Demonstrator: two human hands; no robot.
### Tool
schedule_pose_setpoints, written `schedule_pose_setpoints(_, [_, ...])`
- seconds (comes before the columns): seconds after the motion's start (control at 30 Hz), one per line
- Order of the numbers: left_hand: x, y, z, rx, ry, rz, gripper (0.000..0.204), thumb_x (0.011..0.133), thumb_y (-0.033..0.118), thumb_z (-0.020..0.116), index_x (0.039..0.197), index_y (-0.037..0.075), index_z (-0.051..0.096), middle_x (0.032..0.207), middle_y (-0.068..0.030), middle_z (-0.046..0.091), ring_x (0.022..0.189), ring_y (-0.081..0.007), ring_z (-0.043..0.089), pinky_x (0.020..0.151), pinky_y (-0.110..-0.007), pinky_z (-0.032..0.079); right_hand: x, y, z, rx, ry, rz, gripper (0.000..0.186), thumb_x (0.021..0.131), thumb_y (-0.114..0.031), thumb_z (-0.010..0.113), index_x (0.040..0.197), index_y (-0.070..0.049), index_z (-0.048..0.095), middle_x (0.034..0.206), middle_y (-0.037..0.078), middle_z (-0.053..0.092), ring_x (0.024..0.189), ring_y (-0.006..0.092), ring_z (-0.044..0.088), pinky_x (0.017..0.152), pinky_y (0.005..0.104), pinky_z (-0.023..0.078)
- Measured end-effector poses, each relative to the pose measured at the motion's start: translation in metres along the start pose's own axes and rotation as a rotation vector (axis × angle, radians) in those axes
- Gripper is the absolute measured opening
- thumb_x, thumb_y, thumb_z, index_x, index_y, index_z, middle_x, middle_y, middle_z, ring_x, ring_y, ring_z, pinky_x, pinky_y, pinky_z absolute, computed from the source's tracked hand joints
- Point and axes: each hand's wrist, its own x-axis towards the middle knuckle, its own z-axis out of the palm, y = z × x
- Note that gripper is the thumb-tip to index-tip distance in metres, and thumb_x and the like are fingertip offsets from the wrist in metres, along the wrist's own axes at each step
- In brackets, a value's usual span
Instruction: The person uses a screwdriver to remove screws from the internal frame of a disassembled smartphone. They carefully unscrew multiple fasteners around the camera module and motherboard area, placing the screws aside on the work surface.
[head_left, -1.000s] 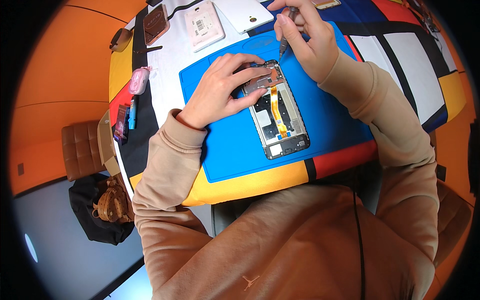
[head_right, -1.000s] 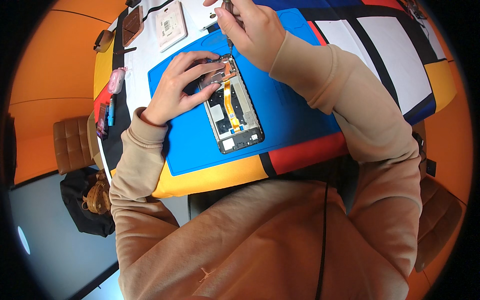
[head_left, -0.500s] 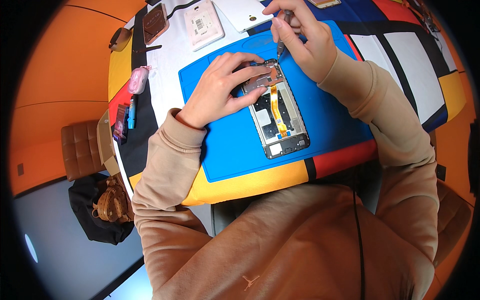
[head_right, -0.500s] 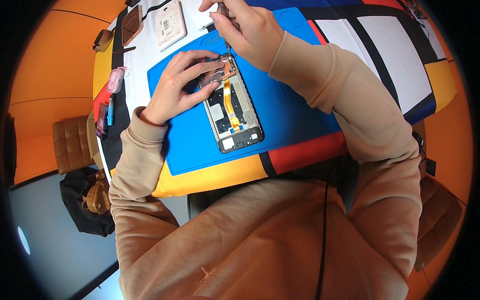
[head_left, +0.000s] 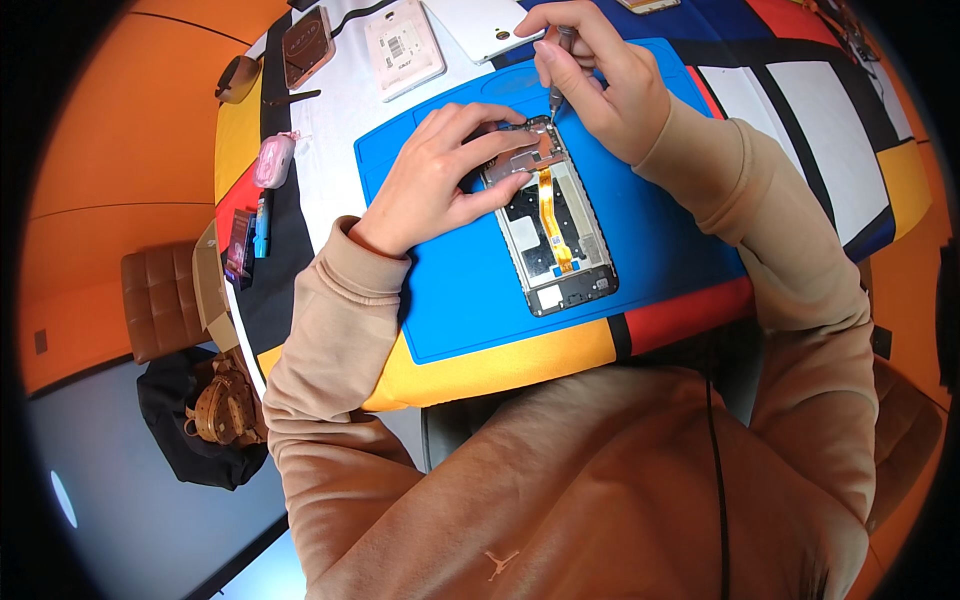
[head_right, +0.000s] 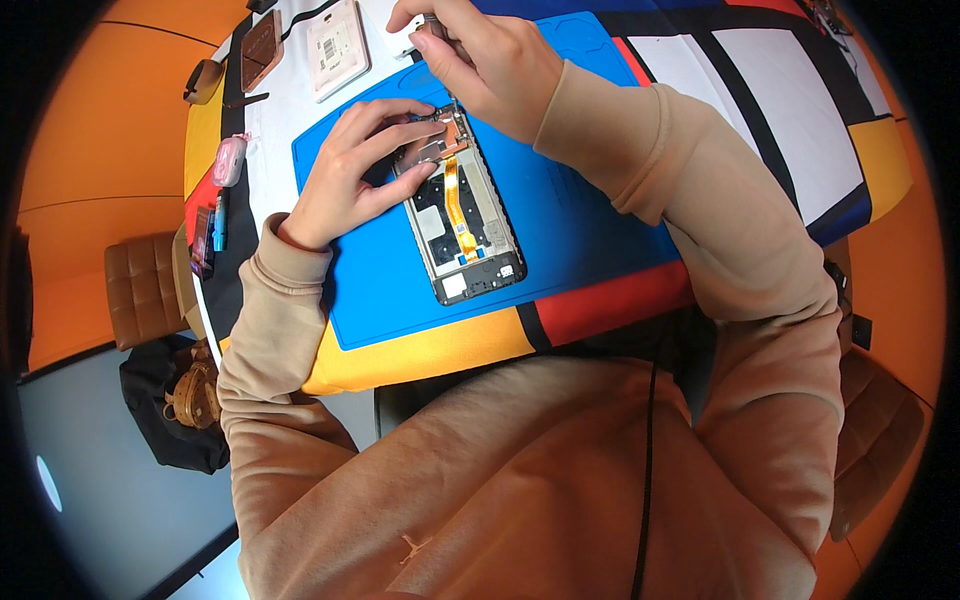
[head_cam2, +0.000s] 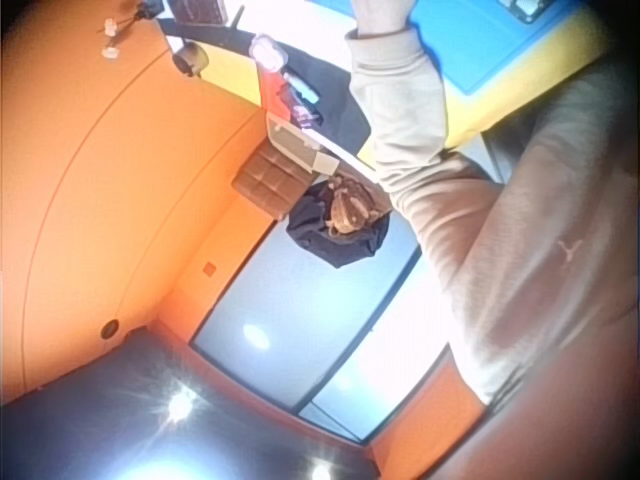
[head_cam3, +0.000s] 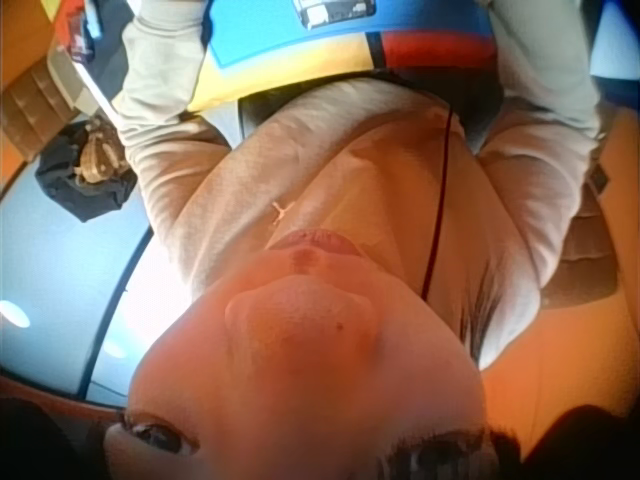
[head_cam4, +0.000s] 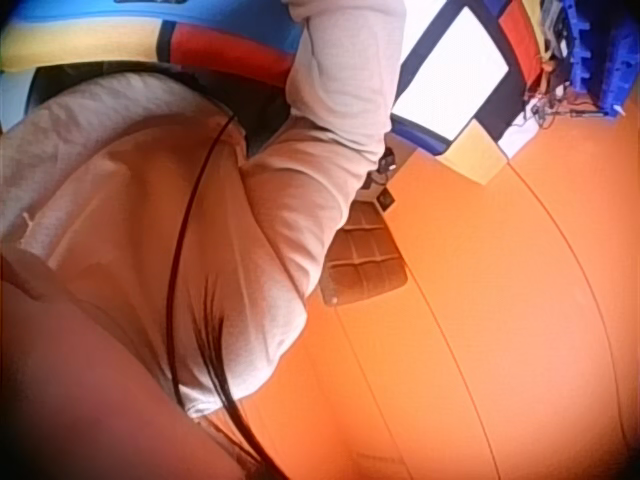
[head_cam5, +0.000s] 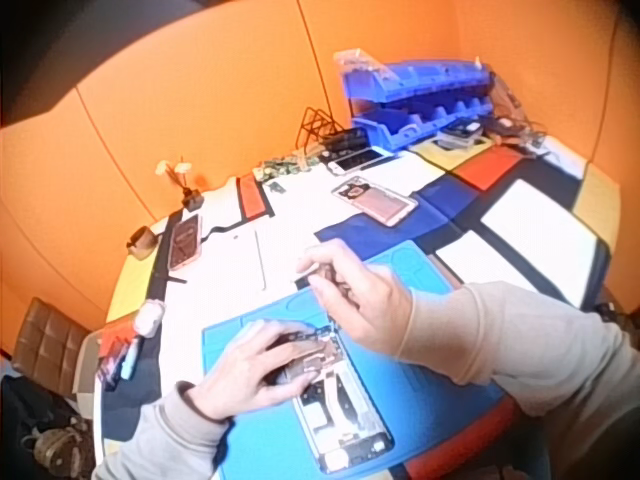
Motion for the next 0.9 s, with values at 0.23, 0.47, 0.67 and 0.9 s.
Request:
schedule_pose_setpoints(0.23, [0.000, 0.000, 0.001, 0.001, 0.004, 0.001, 0.034, 0.086, 0.022, 0.076, 0.117, 0.010, 0.074, 0.124, -0.0047, 0.065, 0.106, -0.0228, 0.060, 0.095, -0.035, 0.050, 0.004, 0.001, -0.002, -0.066, -0.044, -0.134, 0.020, 0.096, 0.002, 0.054, 0.116, 0.003, 0.056, 0.098, 0.016, 0.063, 0.070, 0.0260, 0.067, 0.061, 0.0303, 0.052])
schedule_pose_setpoints(0.47, [0.002, -0.002, 0.003, 0.020, 0.075, 0.074, 0.027, 0.088, 0.025, 0.075, 0.112, 0.012, 0.076, 0.116, -0.0049, 0.066, 0.092, -0.0213, 0.058, 0.083, -0.033, 0.050, 0.012, 0.003, -0.009, -0.141, -0.089, -0.195, 0.020, 0.089, -0.002, 0.058, 0.109, -0.001, 0.053, 0.105, 0.018, 0.061, 0.095, 0.0353, 0.060, 0.088, 0.0410, 0.047])
schedule_pose_setpoints(0.67, [0.002, -0.002, 0.003, 0.021, 0.071, 0.076, 0.027, 0.089, 0.025, 0.075, 0.113, 0.013, 0.076, 0.116, -0.0051, 0.066, 0.093, -0.0212, 0.059, 0.083, -0.033, 0.050, 0.019, 0.001, -0.009, -0.048, -0.155, -0.076, 0.017, 0.089, -0.003, 0.056, 0.104, -0.002, 0.050, 0.110, 0.018, 0.060, 0.098, 0.0355, 0.057, 0.092, 0.0412, 0.044])
schedule_pose_setpoints(0.9, [0.001, -0.002, 0.002, 0.016, 0.052, 0.059, 0.030, 0.088, 0.024, 0.076, 0.115, 0.013, 0.076, 0.118, -0.0052, 0.066, 0.097, -0.0222, 0.060, 0.087, -0.034, 0.051, 0.021, -0.006, -0.015, -0.019, -0.193, -0.062, 0.017, 0.085, -0.002, 0.057, 0.100, -0.003, 0.049, 0.108, 0.017, 0.059, 0.095, 0.0340, 0.055, 0.092, 0.0408, 0.043])
